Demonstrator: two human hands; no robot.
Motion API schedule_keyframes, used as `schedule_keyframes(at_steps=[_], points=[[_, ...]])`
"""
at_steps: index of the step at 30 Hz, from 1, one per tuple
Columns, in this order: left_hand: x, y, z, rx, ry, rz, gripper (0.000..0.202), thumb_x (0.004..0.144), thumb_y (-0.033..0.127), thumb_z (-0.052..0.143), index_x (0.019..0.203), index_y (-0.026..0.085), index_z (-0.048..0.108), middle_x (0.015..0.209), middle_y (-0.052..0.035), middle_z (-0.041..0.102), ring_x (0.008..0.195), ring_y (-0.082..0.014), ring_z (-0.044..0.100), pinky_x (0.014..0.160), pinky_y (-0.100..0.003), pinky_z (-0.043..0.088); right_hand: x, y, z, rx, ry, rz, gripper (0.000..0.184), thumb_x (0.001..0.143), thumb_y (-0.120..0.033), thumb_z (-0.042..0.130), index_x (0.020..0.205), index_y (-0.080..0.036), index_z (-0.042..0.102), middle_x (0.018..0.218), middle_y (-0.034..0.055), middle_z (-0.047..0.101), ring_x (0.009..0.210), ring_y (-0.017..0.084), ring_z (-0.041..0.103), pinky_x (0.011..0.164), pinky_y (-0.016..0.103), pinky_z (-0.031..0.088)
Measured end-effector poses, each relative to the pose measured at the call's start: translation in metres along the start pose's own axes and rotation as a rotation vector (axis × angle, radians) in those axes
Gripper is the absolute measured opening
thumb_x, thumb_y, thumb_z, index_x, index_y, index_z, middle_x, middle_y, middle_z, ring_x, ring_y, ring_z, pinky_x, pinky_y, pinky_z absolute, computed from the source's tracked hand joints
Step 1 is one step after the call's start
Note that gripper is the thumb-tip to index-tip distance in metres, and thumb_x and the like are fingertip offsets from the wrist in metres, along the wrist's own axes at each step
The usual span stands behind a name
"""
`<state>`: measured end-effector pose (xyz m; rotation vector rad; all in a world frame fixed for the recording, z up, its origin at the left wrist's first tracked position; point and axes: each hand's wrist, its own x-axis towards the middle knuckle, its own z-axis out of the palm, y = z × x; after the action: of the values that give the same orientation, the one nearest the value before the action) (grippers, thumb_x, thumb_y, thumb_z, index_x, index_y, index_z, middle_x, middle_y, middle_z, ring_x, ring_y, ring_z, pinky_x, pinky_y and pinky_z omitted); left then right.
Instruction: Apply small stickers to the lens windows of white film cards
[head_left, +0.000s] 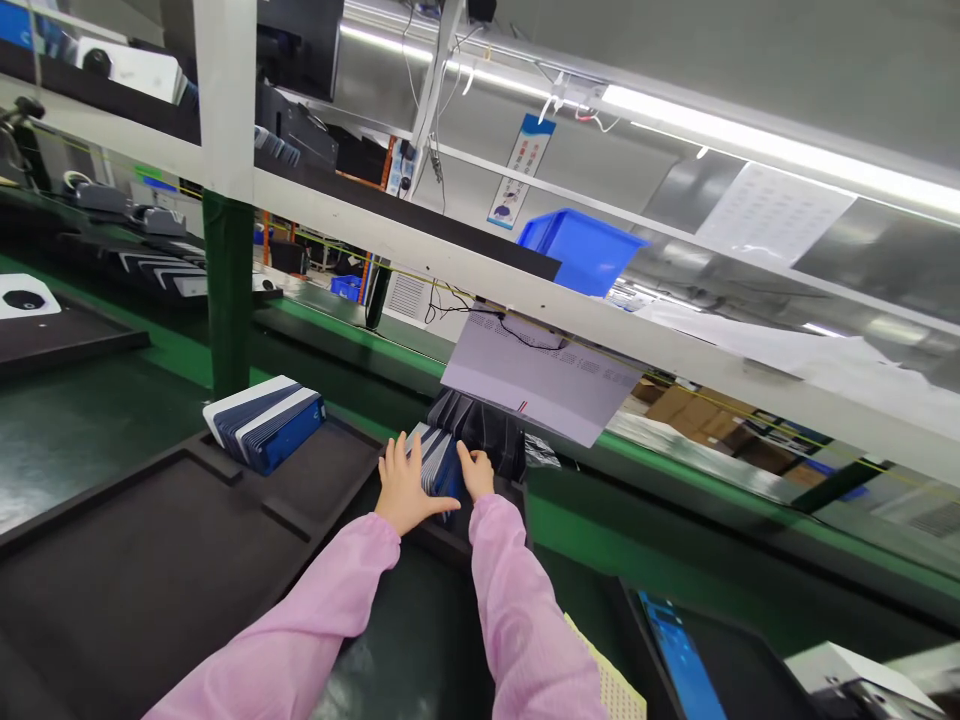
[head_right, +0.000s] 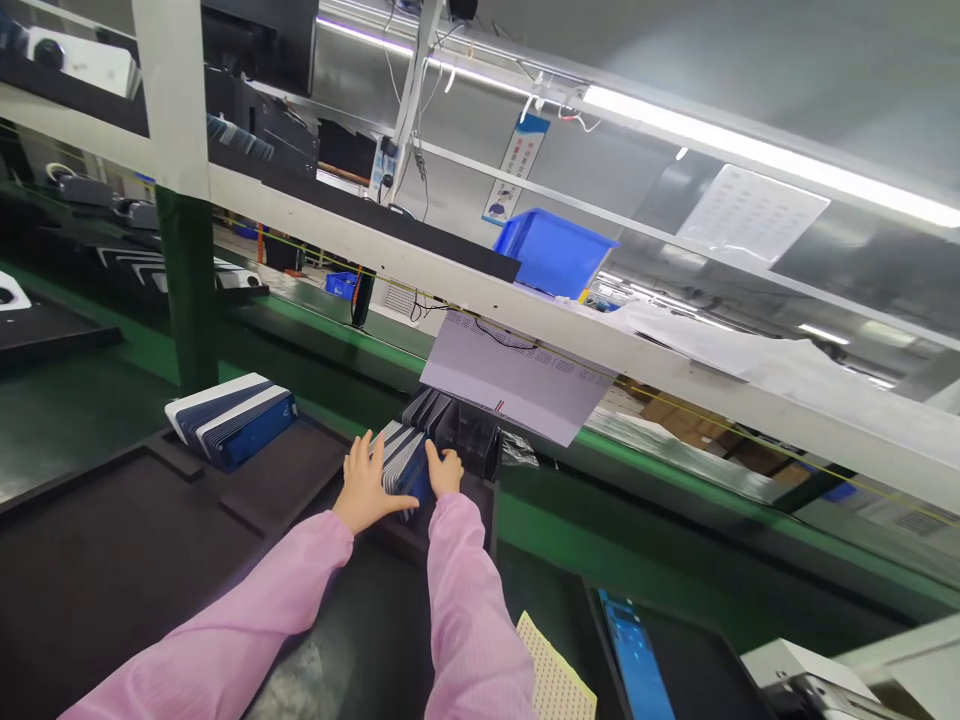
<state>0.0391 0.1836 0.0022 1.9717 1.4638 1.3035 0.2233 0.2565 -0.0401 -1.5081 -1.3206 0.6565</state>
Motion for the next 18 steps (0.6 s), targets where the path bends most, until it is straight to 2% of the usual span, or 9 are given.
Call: schedule_keyframes(at_steps=[4, 6, 11, 15, 18], points=[[-0.007, -0.009, 0.007, 0.056, -0.005, 0.006, 0.123, 0.044, 0.061, 0.072, 0.141, 0.020, 0.009, 0.148, -0.0192, 0.005, 0.135, -0.0414, 0.002, 0.103, -0.058, 0.016, 0.026, -0.001, 0.004, 0.071, -0.021, 0.073, 0.029, 0.088, -0.033, 0.052, 0.111, -0.016, 0.055, 0.112, 0.0064, 0.057, 0.095, 0.020, 0.058, 0.080, 0.039, 0.049], [-0.010, -0.014, 0.009, 0.097, -0.032, 0.024, 0.126, 0.041, 0.061, 0.073, 0.142, 0.022, 0.008, 0.149, -0.0176, 0.004, 0.135, -0.0411, 0.003, 0.103, -0.057, 0.019, 0.033, -0.001, 0.011, 0.118, -0.052, 0.086, 0.029, 0.087, -0.033, 0.053, 0.110, -0.015, 0.055, 0.110, 0.0060, 0.058, 0.093, 0.020, 0.059, 0.079, 0.039, 0.050], [-0.013, -0.016, 0.011, 0.176, -0.141, 0.066, 0.127, 0.035, 0.060, 0.076, 0.141, 0.020, 0.019, 0.148, -0.0176, 0.013, 0.133, -0.0419, 0.012, 0.104, -0.055, 0.021, 0.034, 0.004, 0.027, 0.233, -0.063, 0.128, 0.030, 0.087, -0.034, 0.053, 0.109, -0.015, 0.056, 0.110, 0.0055, 0.058, 0.094, 0.021, 0.059, 0.079, 0.039, 0.050], [-0.012, -0.016, 0.012, 0.160, -0.188, 0.094, 0.124, 0.036, 0.058, 0.077, 0.140, 0.021, 0.021, 0.145, -0.0165, 0.021, 0.132, -0.0410, 0.014, 0.103, -0.055, 0.023, 0.033, 0.006, 0.033, 0.293, -0.093, 0.162, 0.029, 0.087, -0.034, 0.052, 0.109, -0.015, 0.055, 0.110, 0.0057, 0.058, 0.093, 0.020, 0.059, 0.078, 0.038, 0.050], [-0.011, -0.017, 0.011, 0.155, -0.196, 0.095, 0.124, 0.037, 0.060, 0.076, 0.141, 0.023, 0.019, 0.145, -0.0156, 0.022, 0.133, -0.0399, 0.014, 0.103, -0.056, 0.024, 0.040, 0.003, 0.032, 0.317, -0.112, 0.146, 0.029, 0.088, -0.033, 0.052, 0.111, -0.015, 0.054, 0.110, 0.0066, 0.058, 0.093, 0.019, 0.059, 0.079, 0.039, 0.050]])
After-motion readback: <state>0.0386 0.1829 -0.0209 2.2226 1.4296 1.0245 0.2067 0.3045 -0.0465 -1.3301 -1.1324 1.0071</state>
